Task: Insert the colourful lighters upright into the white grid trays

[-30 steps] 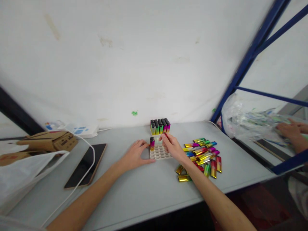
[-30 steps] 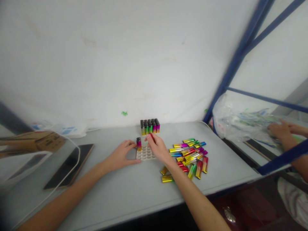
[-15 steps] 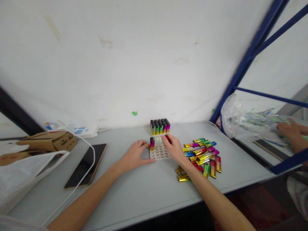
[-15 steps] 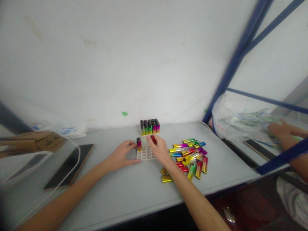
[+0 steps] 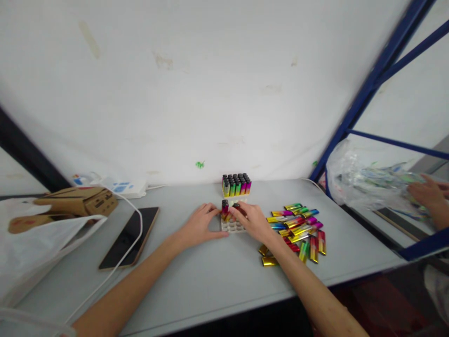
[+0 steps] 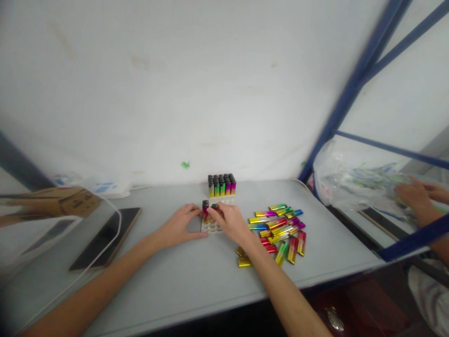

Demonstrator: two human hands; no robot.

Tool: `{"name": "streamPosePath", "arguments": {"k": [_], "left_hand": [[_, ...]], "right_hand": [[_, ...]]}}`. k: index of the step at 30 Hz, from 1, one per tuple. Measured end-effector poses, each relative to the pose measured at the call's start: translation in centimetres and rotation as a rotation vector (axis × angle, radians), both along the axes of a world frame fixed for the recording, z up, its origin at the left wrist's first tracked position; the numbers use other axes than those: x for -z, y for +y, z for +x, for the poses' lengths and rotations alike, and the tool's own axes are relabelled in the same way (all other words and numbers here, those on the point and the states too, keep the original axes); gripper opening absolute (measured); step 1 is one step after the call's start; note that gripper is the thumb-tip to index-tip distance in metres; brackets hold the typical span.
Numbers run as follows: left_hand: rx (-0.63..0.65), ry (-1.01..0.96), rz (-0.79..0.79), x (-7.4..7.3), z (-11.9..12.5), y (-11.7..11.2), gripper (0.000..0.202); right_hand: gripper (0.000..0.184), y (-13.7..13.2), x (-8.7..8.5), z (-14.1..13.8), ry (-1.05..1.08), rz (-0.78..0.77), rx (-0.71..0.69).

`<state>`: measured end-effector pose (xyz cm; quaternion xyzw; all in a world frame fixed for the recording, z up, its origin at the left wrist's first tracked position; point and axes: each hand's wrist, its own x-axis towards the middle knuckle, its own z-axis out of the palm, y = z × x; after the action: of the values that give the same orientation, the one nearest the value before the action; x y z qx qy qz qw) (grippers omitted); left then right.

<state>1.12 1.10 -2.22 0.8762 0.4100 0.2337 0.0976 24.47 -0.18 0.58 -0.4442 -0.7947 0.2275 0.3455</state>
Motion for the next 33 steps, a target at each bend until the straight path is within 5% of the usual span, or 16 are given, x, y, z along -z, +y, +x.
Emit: {"name": "streamPosePath", "arguments": {"k": [6,13,18,20,25,29,33], "left_hand": [[0.012,-0.007,-0.003,-0.2,0.0,-0.1,0.061],[0.025,-0.034,-0.011,-0.3,0.0,0.0,0.058],[0.005,-0.027,-0.030,-0.5,0.0,0.0,0.059],[0.006,-0.016,-0.034,-0.5,0.0,0.1,0.060],[0.010,-0.015,-0.029,-0.5,0.0,0.1,0.059],[0.009,-0.018,-0.036,-0.6,0.0,0.0,0.060],[0.016,-0.026,-0.030,-0.3,0.0,0.1,0.061]], "right_hand": [[0.028,-0.1,0.5,-0.8,-0.245,0.084,-0.024],[0.041,-0.9,-0.5,-1.5,-0.494,0.180,0.139],[0.033,0.1,-1.5,5.2,-0.360,0.130,0.172],[0.020,0.6,-1.6,9.2,-0.397,0.107,0.183],[0.023,2.1,-0.8,16.3,-0.577,-0.025,0.210],[0.016,2.8,0.0,17.0,-0.603,-0.030,0.173],[0.022,2.4,-0.5,15.1,-0.363,0.015,0.200]]}}
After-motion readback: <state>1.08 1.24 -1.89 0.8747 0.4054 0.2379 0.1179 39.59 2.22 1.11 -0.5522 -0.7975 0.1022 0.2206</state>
